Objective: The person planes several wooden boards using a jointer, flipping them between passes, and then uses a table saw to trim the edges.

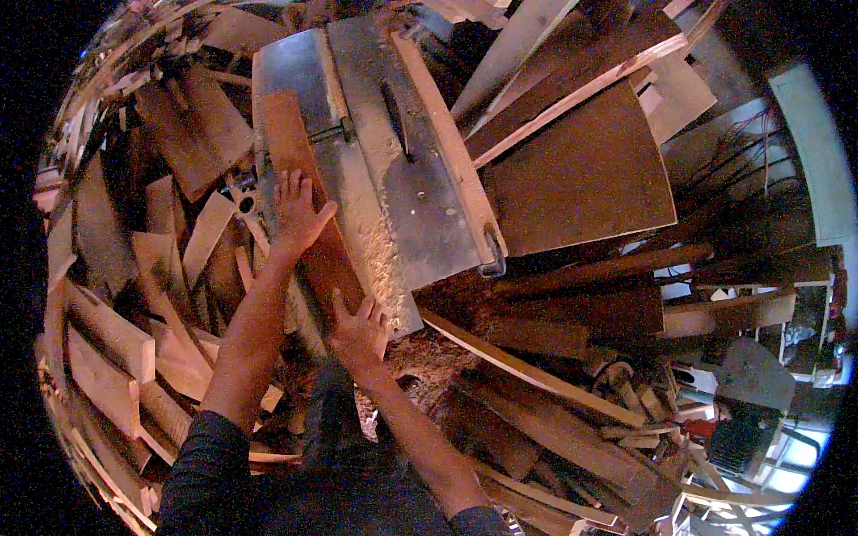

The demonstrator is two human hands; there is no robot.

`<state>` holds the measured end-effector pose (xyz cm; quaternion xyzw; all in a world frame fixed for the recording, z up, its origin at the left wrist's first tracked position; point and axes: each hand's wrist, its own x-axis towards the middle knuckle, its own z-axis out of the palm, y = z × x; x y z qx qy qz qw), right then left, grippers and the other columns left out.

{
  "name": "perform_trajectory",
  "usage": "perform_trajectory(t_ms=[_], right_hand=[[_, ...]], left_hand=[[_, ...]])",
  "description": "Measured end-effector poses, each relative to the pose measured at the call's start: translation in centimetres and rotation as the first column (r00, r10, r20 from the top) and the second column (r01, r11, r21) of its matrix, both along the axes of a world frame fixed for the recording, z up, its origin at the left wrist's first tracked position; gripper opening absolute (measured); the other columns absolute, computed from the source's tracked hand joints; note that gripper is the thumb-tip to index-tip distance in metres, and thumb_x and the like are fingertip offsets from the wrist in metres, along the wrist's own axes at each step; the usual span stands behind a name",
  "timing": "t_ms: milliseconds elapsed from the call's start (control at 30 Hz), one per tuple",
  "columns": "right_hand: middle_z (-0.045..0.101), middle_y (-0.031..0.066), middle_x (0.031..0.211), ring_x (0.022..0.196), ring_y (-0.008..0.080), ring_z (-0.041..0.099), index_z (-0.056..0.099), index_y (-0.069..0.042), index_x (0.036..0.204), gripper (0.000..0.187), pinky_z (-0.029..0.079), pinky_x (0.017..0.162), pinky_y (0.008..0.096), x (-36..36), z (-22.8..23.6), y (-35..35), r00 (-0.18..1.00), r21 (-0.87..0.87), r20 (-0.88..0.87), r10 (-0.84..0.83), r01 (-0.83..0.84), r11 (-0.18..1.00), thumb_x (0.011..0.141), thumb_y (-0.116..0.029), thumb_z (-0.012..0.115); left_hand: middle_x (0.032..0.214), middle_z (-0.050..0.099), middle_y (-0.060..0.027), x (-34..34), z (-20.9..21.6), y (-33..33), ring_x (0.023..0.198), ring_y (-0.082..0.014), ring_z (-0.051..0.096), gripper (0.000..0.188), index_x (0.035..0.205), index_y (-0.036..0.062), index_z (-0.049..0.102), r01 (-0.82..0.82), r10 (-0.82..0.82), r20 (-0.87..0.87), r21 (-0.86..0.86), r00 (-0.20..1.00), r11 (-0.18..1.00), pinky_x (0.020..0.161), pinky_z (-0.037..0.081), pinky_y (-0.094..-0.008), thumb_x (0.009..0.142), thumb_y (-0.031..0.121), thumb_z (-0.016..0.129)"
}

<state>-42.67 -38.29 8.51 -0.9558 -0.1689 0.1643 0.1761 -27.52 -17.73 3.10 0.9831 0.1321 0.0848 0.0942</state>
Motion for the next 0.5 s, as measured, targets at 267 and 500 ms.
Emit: perform_trajectory(t_ms=[267, 500], right_hand=[[0.047, 0.0263, 0.126, 0.117, 0.0430, 0.048, 0.038, -0.025, 0.151, 0.083, 0.042, 0.100, 0.0516, 1.8, 0.2, 1.4, 0.999, -0.035, 0.051, 0.014, -0.012, 0.999, 0.076, -0.031, 0.073], [0.042, 0.0300, 0.139, 0.128, 0.0440, 0.043, 0.035, -0.021, 0.153, 0.081, 0.037, 0.105, 0.0521, 3.4, 0.2, 2.0, 0.997, 0.024, -0.067, 0.023, -0.022, 0.999, 0.081, -0.032, 0.072]], left_hand=[[0.157, 0.028, -0.0201, 1.7, 2.4, 0.6, 0.150, -0.0379, 0.015, 0.074, 0.137, -0.0014, 0.049, 0.016, -0.018, -0.058, -0.029, 0.998, 0.999, 0.121, 0.013, -0.0500, 0.086, 0.050, 0.063], [0.158, 0.028, -0.0192, 3.5, 0.4, 2.1, 0.149, -0.0372, 0.017, 0.073, 0.140, -0.0008, 0.049, 0.029, -0.025, -0.046, 0.087, 0.999, 0.996, 0.121, 0.014, -0.0478, 0.090, 0.052, 0.060]])
